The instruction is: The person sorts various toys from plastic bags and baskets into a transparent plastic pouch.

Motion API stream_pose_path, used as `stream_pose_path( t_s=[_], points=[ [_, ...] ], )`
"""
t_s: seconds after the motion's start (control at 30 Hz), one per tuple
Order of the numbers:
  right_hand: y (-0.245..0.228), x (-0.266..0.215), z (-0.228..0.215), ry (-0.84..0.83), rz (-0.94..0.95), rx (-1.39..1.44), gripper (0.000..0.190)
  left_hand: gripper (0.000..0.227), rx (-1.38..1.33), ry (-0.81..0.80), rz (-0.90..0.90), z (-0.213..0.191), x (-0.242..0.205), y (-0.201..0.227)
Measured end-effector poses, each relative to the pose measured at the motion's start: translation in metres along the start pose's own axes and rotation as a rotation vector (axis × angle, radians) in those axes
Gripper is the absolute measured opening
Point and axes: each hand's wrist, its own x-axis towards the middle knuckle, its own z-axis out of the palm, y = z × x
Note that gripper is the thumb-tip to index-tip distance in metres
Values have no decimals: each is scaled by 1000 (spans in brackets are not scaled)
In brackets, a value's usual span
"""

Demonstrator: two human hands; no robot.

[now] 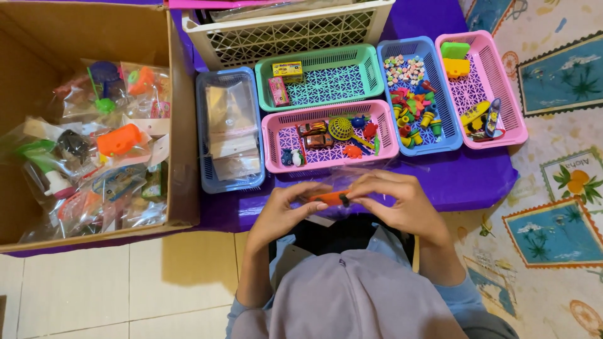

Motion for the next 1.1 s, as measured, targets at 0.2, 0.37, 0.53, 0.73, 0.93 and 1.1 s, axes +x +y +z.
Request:
stream_pose_path(
  t_s=[0.2,0.37,0.53,0.73,0.93,1.1],
  points=[
    [3,0,-2,-68,-5,-92,9,33,28,4,3,-4,2,6],
    [10,-2,3,-98,-30,-134,3,34,26,19,-1,8,-2,-8],
    [6,-3,-2,-132,-23,-193,5,33,46,21,-4,8,1,-6],
    [-4,1,-4,-178,-29,-224,6,32,66,38,2,12,4,-8],
    [3,-6,-8,-123,-11,-141,10,32,13,22,-15,9,5,0],
    [10,-14,-15,21,33,-138,10,34,70,-41,22,5,6,-4]
  ],
)
